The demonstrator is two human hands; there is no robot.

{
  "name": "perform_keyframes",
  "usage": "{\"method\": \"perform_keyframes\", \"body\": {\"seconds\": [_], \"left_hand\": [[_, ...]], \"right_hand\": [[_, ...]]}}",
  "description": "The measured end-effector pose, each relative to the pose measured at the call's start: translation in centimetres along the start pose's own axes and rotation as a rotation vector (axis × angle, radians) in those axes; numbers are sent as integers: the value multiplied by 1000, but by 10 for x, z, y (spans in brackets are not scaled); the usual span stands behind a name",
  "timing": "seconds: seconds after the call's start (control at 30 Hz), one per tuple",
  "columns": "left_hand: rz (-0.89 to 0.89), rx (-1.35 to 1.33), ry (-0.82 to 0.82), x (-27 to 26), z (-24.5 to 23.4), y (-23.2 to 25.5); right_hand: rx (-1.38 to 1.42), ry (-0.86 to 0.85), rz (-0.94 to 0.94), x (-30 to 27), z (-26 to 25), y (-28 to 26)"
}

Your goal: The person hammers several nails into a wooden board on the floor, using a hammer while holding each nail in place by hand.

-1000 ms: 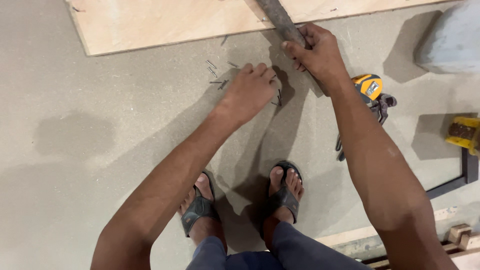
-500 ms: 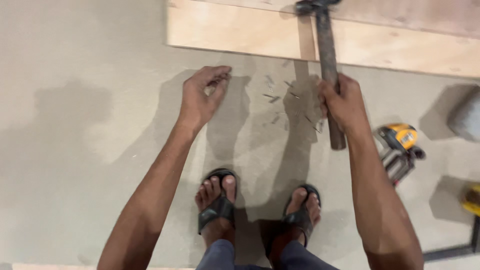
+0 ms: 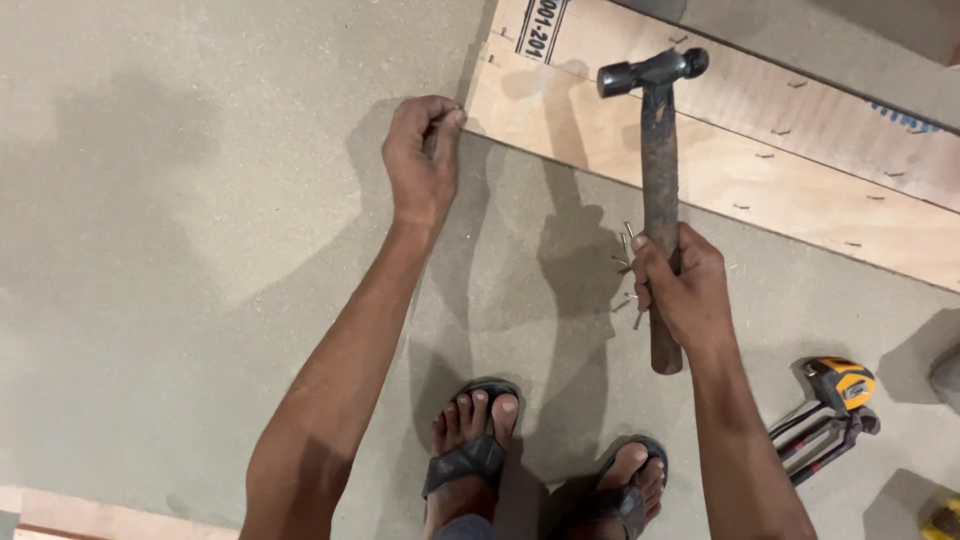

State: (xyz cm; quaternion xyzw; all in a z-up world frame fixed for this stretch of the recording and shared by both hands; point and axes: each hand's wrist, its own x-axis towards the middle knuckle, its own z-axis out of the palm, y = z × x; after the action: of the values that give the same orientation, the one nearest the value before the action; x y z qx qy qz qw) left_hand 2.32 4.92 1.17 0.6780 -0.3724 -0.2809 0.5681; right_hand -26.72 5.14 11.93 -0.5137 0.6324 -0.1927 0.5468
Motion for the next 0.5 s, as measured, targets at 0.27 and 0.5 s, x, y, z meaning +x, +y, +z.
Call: {"method": "perform_keyframes", "body": {"seconds": [0.27,0.5], "left_hand": [[202,45,-27,6,5,-22],[195,94,-46,5,4,-17]], "right_hand": [[-64,-27,91,1,21,-14],[-203,-19,-106,-3,37,-18]]}}
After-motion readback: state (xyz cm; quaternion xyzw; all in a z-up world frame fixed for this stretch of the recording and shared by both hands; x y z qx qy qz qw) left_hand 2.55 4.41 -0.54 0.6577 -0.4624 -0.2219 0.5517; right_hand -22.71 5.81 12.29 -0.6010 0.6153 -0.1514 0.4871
